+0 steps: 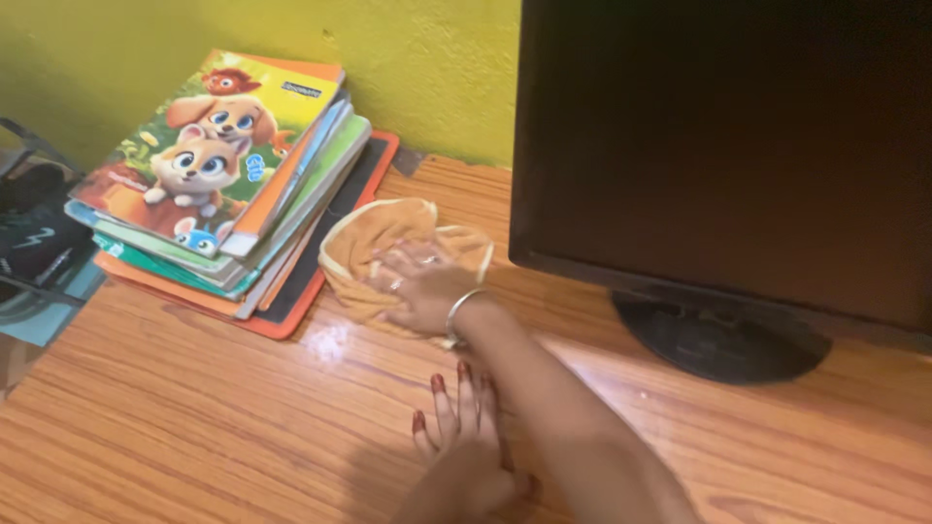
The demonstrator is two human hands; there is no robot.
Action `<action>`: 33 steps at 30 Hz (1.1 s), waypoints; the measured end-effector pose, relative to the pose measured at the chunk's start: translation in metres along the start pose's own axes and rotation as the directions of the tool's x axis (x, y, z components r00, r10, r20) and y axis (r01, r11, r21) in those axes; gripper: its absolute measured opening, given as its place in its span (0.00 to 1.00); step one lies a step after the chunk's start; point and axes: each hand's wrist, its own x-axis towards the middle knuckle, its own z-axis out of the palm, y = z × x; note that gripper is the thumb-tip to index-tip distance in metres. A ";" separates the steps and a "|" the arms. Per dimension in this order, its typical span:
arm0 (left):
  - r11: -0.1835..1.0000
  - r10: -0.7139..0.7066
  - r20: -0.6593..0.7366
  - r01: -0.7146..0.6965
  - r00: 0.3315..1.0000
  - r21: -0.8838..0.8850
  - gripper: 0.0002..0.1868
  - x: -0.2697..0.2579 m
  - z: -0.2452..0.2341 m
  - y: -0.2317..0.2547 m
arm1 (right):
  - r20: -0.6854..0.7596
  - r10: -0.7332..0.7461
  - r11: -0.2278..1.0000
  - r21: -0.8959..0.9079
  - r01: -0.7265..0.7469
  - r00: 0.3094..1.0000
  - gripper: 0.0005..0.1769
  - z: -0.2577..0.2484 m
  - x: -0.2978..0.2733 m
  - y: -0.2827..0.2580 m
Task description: The person wipes a wooden desk, a computer monitor, and several books using a cloth. They move items aside to reach the work surface, wipe different parts of the monitor, and handle each book individually.
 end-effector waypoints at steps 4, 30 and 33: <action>0.999 0.031 -0.051 -0.032 0.998 -0.019 0.72 -0.007 -0.005 0.003 | -0.169 0.654 0.752 0.248 -0.611 0.737 0.36 -0.022 -0.052 0.034; 0.904 -0.126 -0.852 -0.296 0.507 -0.310 0.34 -0.094 0.017 -0.146 | -0.043 -0.078 0.996 0.049 0.080 0.996 0.33 0.083 -0.216 -0.233; 0.905 -0.084 -0.824 -0.303 0.560 -0.298 0.34 -0.098 0.027 -0.132 | -0.024 0.035 0.991 0.132 -0.032 0.999 0.32 0.060 -0.277 -0.200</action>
